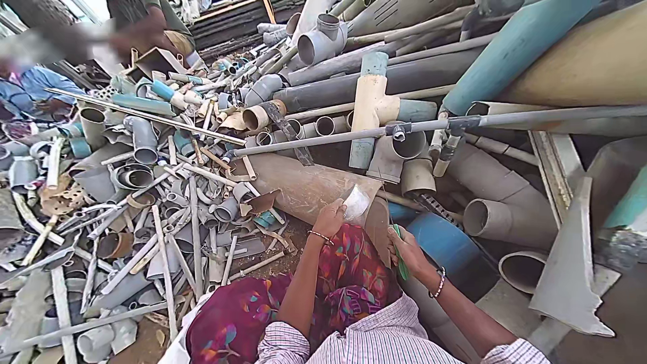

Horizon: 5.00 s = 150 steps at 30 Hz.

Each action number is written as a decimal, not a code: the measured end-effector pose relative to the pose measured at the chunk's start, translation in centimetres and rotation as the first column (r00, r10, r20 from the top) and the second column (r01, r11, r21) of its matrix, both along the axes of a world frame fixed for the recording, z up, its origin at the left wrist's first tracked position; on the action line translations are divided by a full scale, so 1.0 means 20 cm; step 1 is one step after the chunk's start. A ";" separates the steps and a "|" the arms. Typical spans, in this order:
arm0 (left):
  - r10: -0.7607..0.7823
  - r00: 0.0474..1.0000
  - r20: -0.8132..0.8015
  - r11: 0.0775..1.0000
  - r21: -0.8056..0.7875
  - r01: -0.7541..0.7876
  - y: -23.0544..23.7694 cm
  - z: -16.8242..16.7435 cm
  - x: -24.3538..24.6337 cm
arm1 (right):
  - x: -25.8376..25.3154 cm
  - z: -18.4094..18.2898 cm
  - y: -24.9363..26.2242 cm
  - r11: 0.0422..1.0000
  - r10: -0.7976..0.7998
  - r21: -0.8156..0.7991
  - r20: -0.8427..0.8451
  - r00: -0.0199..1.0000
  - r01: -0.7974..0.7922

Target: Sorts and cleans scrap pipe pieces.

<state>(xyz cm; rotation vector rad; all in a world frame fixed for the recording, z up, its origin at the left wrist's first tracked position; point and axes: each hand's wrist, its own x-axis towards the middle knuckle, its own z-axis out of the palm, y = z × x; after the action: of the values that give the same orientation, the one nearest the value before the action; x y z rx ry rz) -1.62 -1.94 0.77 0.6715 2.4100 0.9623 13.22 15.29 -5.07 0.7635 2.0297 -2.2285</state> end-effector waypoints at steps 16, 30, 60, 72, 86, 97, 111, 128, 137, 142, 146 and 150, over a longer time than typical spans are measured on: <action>0.485 0.566 0.667 0.203 0.543 -0.814 -0.16 0.09 0.01 | -0.14 0.05 -0.29 0.897 0.163 0.441 -0.354 0.921 0.011; 0.329 0.484 0.811 -0.292 0.574 -0.765 -0.78 0.04 0.11 | -0.44 0.10 -0.76 0.669 0.592 0.730 -0.406 0.696 -0.143; 0.353 0.286 0.891 -0.493 0.437 -0.752 -1.08 -0.38 0.02 | -0.65 -0.17 -1.40 0.217 0.802 0.825 0.154 0.577 -0.521; 0.403 0.314 0.860 -0.521 0.498 -0.693 -1.04 -0.35 0.07 | -0.64 -0.12 -1.38 0.195 0.775 0.784 0.245 0.582 -0.589; 0.355 0.223 0.908 -0.594 0.403 -0.696 -1.04 -0.32 0.09 | -0.60 -0.13 -1.38 0.197 0.823 0.784 0.194 0.534 -0.588; 0.494 0.189 0.848 -0.568 0.480 -0.669 -1.00 -0.28 0.10 | -0.58 -0.18 -1.36 0.231 0.841 0.850 0.071 0.536 -0.474; 0.668 0.096 0.738 -0.456 0.508 -0.731 -0.99 -0.34 0.07 | -0.64 -0.36 -1.39 0.120 0.863 0.885 0.131 0.487 -0.450; 0.361 0.183 0.914 -0.626 0.383 -0.679 -1.09 -0.28 0.09 | -0.56 -0.21 -1.39 0.210 0.887 0.800 0.086 0.453 -0.563; 0.471 0.378 0.797 -0.235 0.526 -0.817 -1.07 -0.30 0.10 | -0.57 -0.19 -1.39 0.310 0.834 0.788 0.043 0.550 -0.532; 0.175 0.473 0.864 -0.460 0.497 -0.736 -1.20 -0.30 0.11 | -0.54 -0.18 -1.39 0.407 0.827 0.795 -0.111 0.551 -0.450; 0.209 0.494 0.844 -0.436 0.532 -0.726 -1.21 -0.32 0.10 | -0.54 -0.16 -1.38 0.450 0.808 0.781 -0.148 0.571 -0.434; 0.169 0.475 0.864 -0.434 0.498 -0.751 -1.20 -0.34 0.10 | -0.56 -0.17 -1.37 0.463 0.791 0.768 -0.133 0.597 -0.442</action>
<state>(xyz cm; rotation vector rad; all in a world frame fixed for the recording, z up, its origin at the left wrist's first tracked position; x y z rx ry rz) 0.43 -25.86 -6.08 -0.6529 0.8076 3.0562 1.95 -12.18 -8.52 -0.6577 2.7240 -1.2555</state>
